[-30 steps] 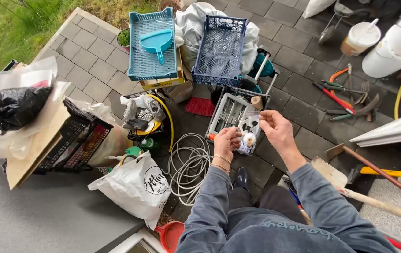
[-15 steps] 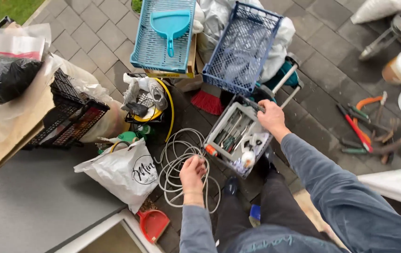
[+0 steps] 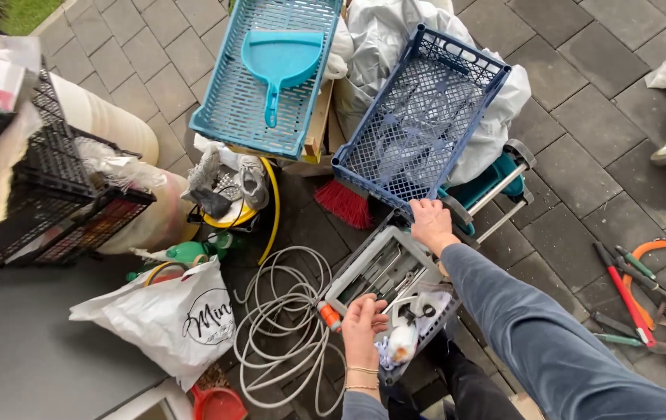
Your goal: The person places items into a white plastic bag, coils a cable, and carries a power strip with a wrapped cable into a small storage room, setting it on a shelf among boxes and tools. Back outside, the person gathers, folds, and ties up a large silver tarp.
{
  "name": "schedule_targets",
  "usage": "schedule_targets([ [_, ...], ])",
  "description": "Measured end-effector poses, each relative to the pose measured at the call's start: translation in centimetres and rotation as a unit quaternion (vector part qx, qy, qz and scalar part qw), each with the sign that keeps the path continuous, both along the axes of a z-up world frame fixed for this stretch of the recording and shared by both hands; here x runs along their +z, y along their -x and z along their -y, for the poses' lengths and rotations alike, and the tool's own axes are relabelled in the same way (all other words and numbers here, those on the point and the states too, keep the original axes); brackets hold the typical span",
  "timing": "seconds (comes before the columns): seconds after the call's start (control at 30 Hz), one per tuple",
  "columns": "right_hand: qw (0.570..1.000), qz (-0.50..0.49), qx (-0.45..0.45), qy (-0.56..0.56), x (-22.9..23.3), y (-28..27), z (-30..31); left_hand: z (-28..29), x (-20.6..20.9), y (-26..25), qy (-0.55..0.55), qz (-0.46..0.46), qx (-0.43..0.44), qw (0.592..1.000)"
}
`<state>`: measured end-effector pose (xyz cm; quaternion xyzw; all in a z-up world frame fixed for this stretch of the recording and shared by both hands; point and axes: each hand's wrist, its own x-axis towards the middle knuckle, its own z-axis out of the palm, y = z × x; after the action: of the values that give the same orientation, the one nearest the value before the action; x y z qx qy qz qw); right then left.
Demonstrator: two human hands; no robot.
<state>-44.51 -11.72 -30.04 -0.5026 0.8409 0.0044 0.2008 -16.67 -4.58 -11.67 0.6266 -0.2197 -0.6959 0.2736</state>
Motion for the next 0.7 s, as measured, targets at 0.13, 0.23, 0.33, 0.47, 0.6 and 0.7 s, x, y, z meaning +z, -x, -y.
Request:
schedule_targets([
  [0.13,0.995,-0.096,0.028,-0.025,-1.7,0.6,2.3,0.1,-0.6,2.3,-0.028,0.014,-0.039,0.999],
  [0.23,0.985,-0.111,0.086,-0.101,0.0,2.0,3.3,-0.7,-2.6,1.7,-0.02,0.019,-0.069,0.997],
  [0.33,0.977,-0.123,0.15,-0.086,-1.0,3.4,2.5,-1.5,-2.2,1.7,-0.048,0.036,-0.077,0.995],
  [0.47,0.911,-0.115,0.117,0.378,-4.1,7.7,-0.6,-2.0,-2.0,1.8,-0.06,0.039,-0.087,0.994],
  [0.6,0.954,0.224,-0.03,0.198,6.1,11.0,-3.3,-1.5,0.6,2.9,-0.06,0.051,-0.113,0.99],
  [0.7,0.931,0.216,-0.072,0.284,11.5,14.4,-5.5,-0.8,1.7,4.4,-0.055,0.051,-0.125,0.989],
])
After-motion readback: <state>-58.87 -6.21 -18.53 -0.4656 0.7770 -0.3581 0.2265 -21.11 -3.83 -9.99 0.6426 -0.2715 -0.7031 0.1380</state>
